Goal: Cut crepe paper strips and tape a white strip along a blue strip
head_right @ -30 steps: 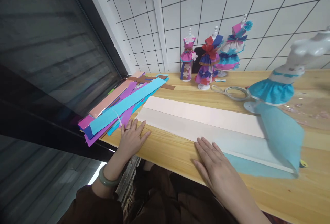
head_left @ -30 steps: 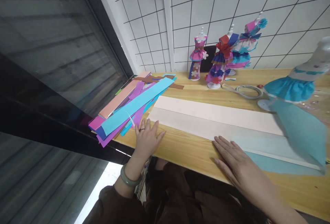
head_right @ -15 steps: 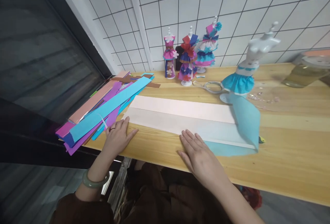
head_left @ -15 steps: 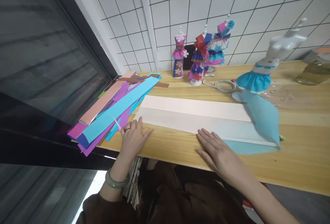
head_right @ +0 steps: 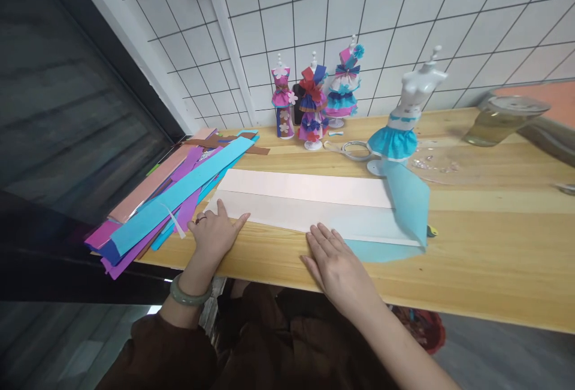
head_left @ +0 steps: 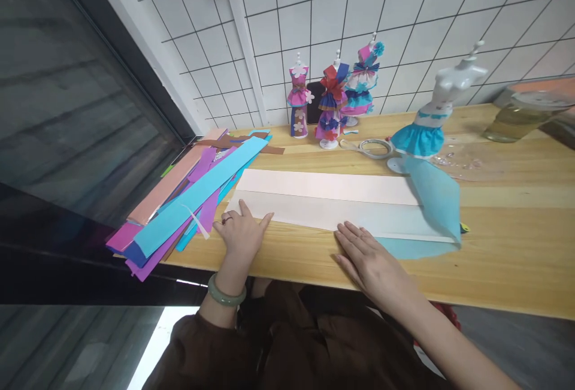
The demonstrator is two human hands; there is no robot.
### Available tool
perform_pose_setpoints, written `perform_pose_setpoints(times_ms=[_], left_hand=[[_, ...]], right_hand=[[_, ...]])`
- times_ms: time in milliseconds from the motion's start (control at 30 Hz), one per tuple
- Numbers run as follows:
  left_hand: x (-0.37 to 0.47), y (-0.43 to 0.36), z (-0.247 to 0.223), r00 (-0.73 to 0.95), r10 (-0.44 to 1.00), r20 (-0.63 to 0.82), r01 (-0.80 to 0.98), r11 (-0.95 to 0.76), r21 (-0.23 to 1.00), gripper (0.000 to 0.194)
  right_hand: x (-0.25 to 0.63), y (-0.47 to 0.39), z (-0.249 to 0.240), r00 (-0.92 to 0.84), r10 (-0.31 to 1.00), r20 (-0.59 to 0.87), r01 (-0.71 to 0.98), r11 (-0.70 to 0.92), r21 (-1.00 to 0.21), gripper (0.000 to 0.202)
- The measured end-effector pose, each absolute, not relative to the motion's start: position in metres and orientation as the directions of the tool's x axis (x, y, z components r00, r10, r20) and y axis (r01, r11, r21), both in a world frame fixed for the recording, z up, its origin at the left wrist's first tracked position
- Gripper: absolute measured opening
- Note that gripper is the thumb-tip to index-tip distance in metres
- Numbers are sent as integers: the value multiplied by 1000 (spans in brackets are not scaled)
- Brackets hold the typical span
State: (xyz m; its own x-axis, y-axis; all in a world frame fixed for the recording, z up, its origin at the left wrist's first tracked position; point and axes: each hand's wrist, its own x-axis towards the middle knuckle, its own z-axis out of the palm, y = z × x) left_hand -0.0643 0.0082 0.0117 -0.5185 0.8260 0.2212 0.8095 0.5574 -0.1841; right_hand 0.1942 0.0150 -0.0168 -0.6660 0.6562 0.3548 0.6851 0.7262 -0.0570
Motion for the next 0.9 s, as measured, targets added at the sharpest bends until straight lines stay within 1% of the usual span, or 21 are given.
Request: perform_pose_setpoints(times_ms=[233, 433, 600, 767, 900], left_hand=[[-62, 9, 16, -559, 818, 134, 803, 575, -158, 95], [-61, 10, 18, -573, 815, 82, 803, 579, -140, 94], [-61, 11, 19, -580, 812, 64, 798, 583, -152, 93], [-60, 11, 20, -585, 808, 69, 792, 588, -168, 90], [-58, 10, 20, -581, 809, 89, 789, 587, -182, 87]], right_hand=[[197, 11, -10, -648, 681, 340, 712, 701, -48, 48], [227, 8, -11, -584, 742, 330, 781, 624, -23, 48], [270, 7, -19, -505, 786, 355, 843, 538, 7, 49], [306, 4, -25, -399, 836, 377, 908, 418, 32, 52], [318, 0, -26, -363, 856, 370, 924, 382, 22, 52]])
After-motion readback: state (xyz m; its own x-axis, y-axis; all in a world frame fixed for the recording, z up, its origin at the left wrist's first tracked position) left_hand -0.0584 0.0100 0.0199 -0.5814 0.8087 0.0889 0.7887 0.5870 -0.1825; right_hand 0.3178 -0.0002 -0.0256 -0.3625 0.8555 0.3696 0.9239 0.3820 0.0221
